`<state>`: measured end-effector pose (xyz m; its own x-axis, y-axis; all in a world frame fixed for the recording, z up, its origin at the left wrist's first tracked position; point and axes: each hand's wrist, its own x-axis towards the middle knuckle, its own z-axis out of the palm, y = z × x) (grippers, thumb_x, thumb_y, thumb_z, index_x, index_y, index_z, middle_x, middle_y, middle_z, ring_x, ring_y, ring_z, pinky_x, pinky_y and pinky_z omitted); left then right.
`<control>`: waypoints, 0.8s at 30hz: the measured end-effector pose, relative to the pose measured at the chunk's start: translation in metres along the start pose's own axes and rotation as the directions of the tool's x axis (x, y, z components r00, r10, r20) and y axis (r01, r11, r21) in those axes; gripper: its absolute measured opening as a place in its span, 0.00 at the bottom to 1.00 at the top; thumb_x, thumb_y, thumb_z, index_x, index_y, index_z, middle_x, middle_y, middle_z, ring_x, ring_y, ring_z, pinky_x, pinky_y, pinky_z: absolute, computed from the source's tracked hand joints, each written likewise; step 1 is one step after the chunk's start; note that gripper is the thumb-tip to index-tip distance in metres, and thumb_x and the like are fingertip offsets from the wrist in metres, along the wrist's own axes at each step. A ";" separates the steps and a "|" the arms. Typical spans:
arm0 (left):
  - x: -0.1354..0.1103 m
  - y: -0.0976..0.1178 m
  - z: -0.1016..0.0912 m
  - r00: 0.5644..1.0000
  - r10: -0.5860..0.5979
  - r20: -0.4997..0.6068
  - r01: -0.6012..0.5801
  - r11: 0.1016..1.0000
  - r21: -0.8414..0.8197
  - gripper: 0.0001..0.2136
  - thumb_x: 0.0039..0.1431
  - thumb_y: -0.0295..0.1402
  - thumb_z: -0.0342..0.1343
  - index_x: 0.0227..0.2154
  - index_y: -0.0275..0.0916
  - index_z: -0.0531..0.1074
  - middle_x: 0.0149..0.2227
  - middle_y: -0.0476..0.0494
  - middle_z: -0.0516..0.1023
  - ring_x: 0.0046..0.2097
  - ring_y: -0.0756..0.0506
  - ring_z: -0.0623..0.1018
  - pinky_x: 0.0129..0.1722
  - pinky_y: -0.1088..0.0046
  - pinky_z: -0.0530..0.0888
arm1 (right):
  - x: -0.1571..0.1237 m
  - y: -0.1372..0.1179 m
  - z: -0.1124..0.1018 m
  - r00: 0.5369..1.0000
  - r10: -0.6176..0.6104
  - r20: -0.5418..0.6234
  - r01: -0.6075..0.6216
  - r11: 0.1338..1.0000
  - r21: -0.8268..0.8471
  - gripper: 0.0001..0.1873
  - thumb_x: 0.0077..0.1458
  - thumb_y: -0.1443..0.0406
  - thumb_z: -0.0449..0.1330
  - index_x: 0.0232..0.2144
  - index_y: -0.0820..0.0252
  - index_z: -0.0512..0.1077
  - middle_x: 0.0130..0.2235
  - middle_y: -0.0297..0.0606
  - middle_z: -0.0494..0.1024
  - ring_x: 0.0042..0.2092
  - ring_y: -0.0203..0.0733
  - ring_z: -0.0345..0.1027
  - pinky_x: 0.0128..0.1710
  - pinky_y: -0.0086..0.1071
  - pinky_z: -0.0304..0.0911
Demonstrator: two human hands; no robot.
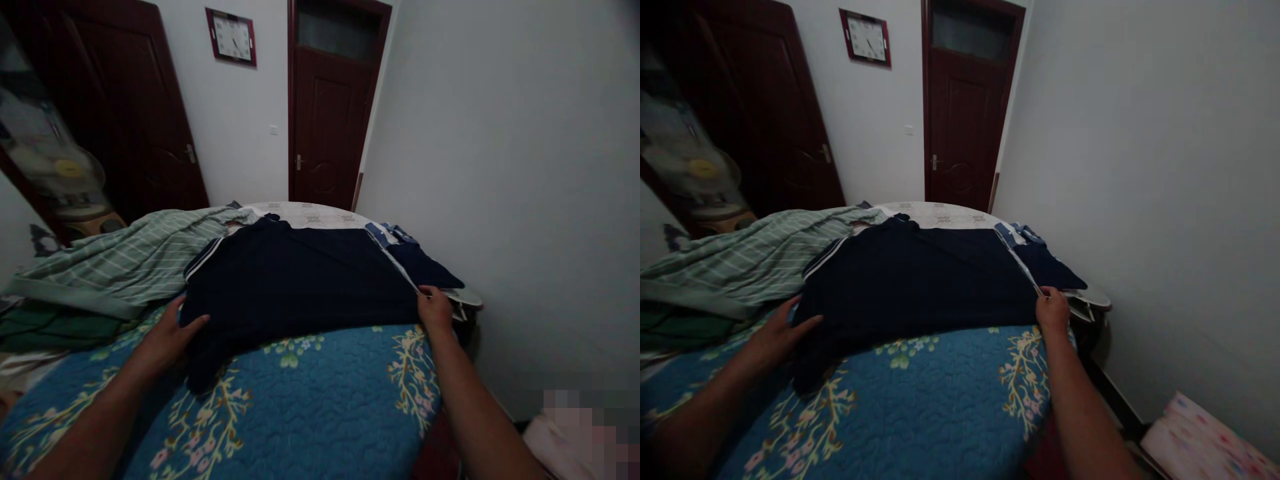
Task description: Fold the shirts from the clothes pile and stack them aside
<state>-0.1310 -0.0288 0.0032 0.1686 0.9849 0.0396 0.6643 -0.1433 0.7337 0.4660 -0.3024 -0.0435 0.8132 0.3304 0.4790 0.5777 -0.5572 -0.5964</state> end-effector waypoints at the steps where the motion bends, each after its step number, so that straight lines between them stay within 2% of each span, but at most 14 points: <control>1: -0.007 0.003 0.003 1.000 0.016 -0.002 -0.016 1.000 0.005 0.49 0.56 0.57 0.63 0.75 0.37 0.57 0.52 0.32 0.85 0.47 0.30 0.86 0.47 0.53 0.83 | -0.001 0.000 0.000 1.000 -0.017 -0.002 0.017 1.000 -0.026 0.24 0.54 0.62 0.54 0.45 0.65 0.84 0.43 0.53 0.83 0.46 0.55 0.75 0.52 0.45 0.68; 2: -0.013 0.005 0.006 0.999 0.042 -0.001 -0.042 0.999 0.005 0.50 0.55 0.56 0.64 0.76 0.38 0.56 0.60 0.29 0.81 0.54 0.28 0.84 0.54 0.50 0.81 | -0.001 0.000 0.000 0.999 -0.033 0.001 0.033 0.998 -0.048 0.24 0.54 0.62 0.53 0.45 0.65 0.84 0.43 0.53 0.83 0.47 0.55 0.75 0.52 0.45 0.67; 4: -0.023 0.009 0.010 0.991 0.126 0.035 -0.125 0.992 -0.028 0.47 0.54 0.55 0.66 0.75 0.43 0.60 0.69 0.31 0.73 0.65 0.28 0.77 0.65 0.49 0.74 | -0.002 -0.002 -0.001 0.999 -0.053 0.011 0.053 0.996 -0.074 0.24 0.57 0.61 0.52 0.45 0.64 0.83 0.43 0.54 0.83 0.47 0.55 0.75 0.52 0.45 0.67; 6: -0.031 0.012 0.008 0.976 0.165 0.144 -0.154 0.985 -0.082 0.41 0.53 0.54 0.67 0.70 0.47 0.70 0.69 0.37 0.74 0.68 0.28 0.74 0.69 0.49 0.69 | -0.003 -0.005 -0.002 0.998 -0.055 0.027 0.057 0.996 -0.066 0.23 0.60 0.57 0.53 0.45 0.63 0.83 0.43 0.53 0.83 0.46 0.55 0.76 0.52 0.44 0.67; 7: -0.034 0.014 0.005 0.970 0.150 0.193 -0.131 0.985 -0.111 0.38 0.52 0.54 0.67 0.66 0.48 0.75 0.67 0.38 0.77 0.67 0.29 0.75 0.69 0.50 0.70 | -0.004 -0.007 -0.002 0.997 -0.056 0.044 0.058 0.997 -0.057 0.23 0.60 0.55 0.55 0.45 0.63 0.83 0.43 0.52 0.84 0.46 0.54 0.76 0.51 0.43 0.68; 10: -0.044 0.020 -0.011 0.958 0.003 0.286 0.072 0.965 -0.253 0.34 0.50 0.56 0.69 0.58 0.47 0.81 0.60 0.39 0.82 0.61 0.29 0.81 0.59 0.52 0.79 | -0.007 -0.010 -0.005 0.989 -0.068 0.134 0.077 0.995 -0.063 0.23 0.58 0.52 0.59 0.45 0.62 0.82 0.41 0.49 0.85 0.45 0.54 0.78 0.49 0.41 0.68; 12: -0.052 0.026 -0.020 0.926 -0.097 0.364 0.243 0.892 -0.381 0.37 0.47 0.56 0.72 0.60 0.47 0.79 0.58 0.39 0.84 0.55 0.30 0.84 0.48 0.56 0.84 | -0.009 -0.009 -0.008 0.983 -0.062 0.173 0.081 0.991 -0.109 0.21 0.59 0.54 0.59 0.44 0.61 0.83 0.40 0.48 0.85 0.44 0.54 0.78 0.47 0.40 0.68; 14: -0.058 0.031 -0.025 0.887 -0.139 0.441 0.356 0.813 -0.460 0.38 0.44 0.52 0.76 0.60 0.47 0.78 0.56 0.39 0.85 0.50 0.33 0.86 0.41 0.60 0.84 | -0.010 -0.007 -0.010 0.986 -0.039 0.159 0.067 0.982 -0.174 0.19 0.61 0.57 0.57 0.45 0.60 0.83 0.40 0.49 0.85 0.44 0.54 0.79 0.45 0.40 0.68; 16: -0.062 0.034 -0.024 0.874 -0.150 0.461 0.395 0.772 -0.498 0.37 0.42 0.48 0.77 0.58 0.44 0.78 0.51 0.39 0.86 0.45 0.36 0.86 0.36 0.64 0.83 | -0.010 -0.006 -0.013 0.991 -0.007 0.131 0.040 0.967 -0.250 0.19 0.62 0.59 0.55 0.46 0.61 0.83 0.41 0.51 0.85 0.44 0.55 0.78 0.45 0.41 0.68; 20: -0.061 0.031 -0.014 0.901 -0.153 0.407 0.378 0.738 -0.559 0.36 0.44 0.42 0.76 0.58 0.41 0.77 0.39 0.42 0.86 0.33 0.43 0.83 0.28 0.72 0.76 | -0.011 -0.010 -0.016 0.984 0.063 0.166 0.006 0.924 -0.382 0.21 0.65 0.60 0.53 0.49 0.60 0.83 0.44 0.55 0.84 0.44 0.58 0.78 0.43 0.44 0.68; 24: -0.064 0.029 -0.007 0.915 -0.117 0.386 0.342 0.730 -0.591 0.38 0.49 0.42 0.74 0.63 0.44 0.73 0.46 0.41 0.85 0.38 0.43 0.83 0.30 0.73 0.76 | -0.014 -0.011 -0.020 0.980 0.050 0.194 0.045 0.891 -0.453 0.22 0.66 0.59 0.53 0.49 0.62 0.83 0.44 0.58 0.83 0.43 0.61 0.78 0.41 0.46 0.67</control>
<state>-0.1274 -0.0958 0.0269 0.3577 0.8806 -0.3109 0.1121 0.2900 0.9504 0.4465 -0.3159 -0.0312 0.8390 0.4441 0.3145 0.5192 -0.8263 -0.2184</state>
